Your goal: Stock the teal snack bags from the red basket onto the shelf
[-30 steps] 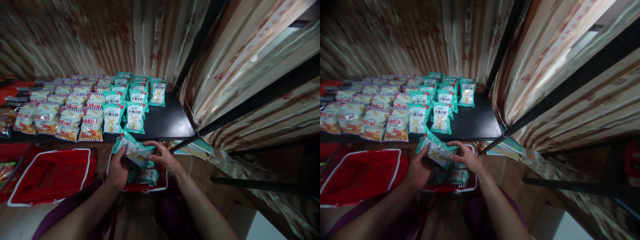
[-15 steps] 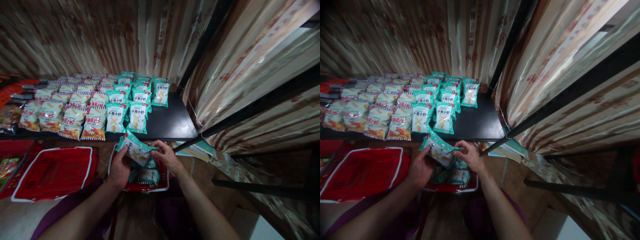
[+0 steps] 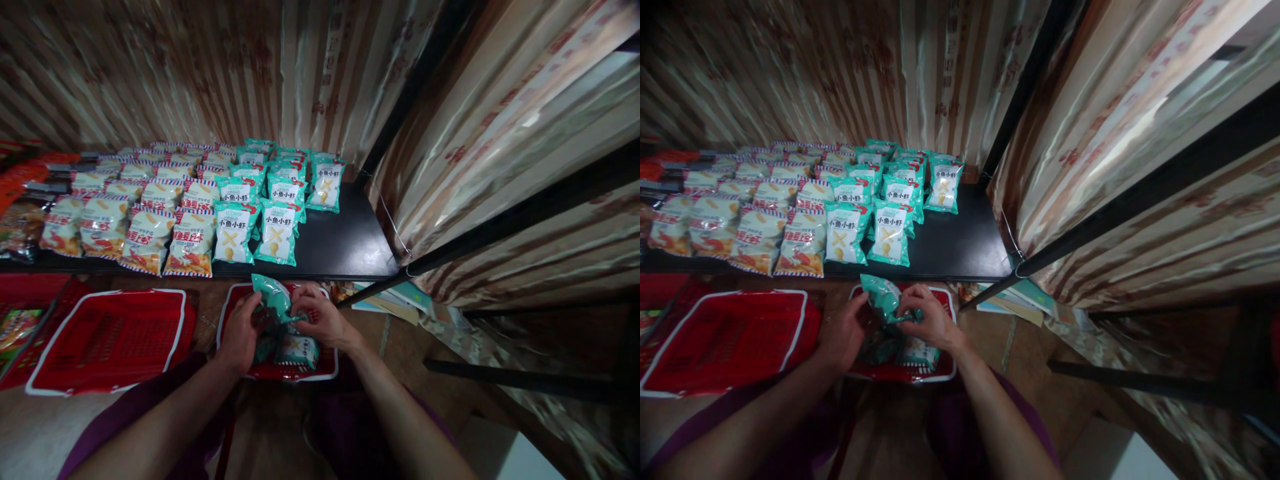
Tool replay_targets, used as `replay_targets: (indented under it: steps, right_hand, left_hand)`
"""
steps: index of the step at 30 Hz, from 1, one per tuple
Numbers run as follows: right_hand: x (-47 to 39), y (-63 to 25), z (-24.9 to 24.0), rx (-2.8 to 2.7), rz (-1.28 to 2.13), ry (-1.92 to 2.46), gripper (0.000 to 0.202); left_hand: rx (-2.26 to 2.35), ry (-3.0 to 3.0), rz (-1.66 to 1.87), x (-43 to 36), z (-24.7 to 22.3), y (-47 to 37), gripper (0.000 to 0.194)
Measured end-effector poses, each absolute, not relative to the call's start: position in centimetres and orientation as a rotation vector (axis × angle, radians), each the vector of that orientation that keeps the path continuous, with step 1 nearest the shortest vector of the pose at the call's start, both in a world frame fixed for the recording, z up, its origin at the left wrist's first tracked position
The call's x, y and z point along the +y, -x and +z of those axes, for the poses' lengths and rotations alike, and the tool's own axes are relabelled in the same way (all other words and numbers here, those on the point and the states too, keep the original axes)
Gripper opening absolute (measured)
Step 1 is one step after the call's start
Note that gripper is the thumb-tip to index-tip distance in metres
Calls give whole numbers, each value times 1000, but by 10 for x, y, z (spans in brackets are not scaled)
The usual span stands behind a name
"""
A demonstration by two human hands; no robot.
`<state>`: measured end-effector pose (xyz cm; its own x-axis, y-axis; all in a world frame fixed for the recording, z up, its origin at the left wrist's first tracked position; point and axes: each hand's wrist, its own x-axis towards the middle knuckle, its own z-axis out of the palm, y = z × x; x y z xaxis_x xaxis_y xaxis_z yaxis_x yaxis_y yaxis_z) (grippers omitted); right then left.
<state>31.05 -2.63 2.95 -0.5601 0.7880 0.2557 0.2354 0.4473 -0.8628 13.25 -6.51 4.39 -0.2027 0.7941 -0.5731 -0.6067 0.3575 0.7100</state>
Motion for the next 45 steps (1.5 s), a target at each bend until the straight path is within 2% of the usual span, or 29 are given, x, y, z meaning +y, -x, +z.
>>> replay_targets:
  steps: [3,6,9,13,16,19,21,23,26,29,36,45]
  right_hand:
    - [-32,-304,25,-2163,956,809,12]
    - [-38,-295,22,-2264,816,759,13]
    - [-45,-289,23,-2334,771,705,11]
    - [-51,-285,28,-2213,937,665,22]
    - [-50,-287,28,-1999,979,953,18]
    - [-45,-291,24,-1844,965,1365,22]
    - [-43,-294,21,-1841,1090,1506,30]
    - [-42,-295,20,-1797,1356,1504,38]
    - [-45,-295,22,-1478,1893,1325,45]
    - [-49,-293,25,-1250,2190,1113,51]
    - [-50,-290,24,-1156,2294,1014,53]
    - [-47,-292,14,-1432,2116,1125,53]
  left_hand:
    - [1289,-272,1253,-66,44,-132,38]
    - [1348,-281,1279,-66,44,-133,41]
    - [1377,-223,1299,-62,41,-132,39]
    - [1394,-48,1318,-57,38,-132,28]
    - [1371,69,1311,-56,41,-132,20]
    - [1351,105,1276,-58,45,-133,19]
    - [1340,129,1226,-60,46,-133,20]
    - [1316,154,1184,-62,47,-133,21]
    - [1273,146,1191,-64,50,-134,20]
    - [1254,145,1190,-64,55,-133,21]
    - [1261,201,1148,-63,58,-128,19]
    - [1266,73,1116,-68,44,-127,25]
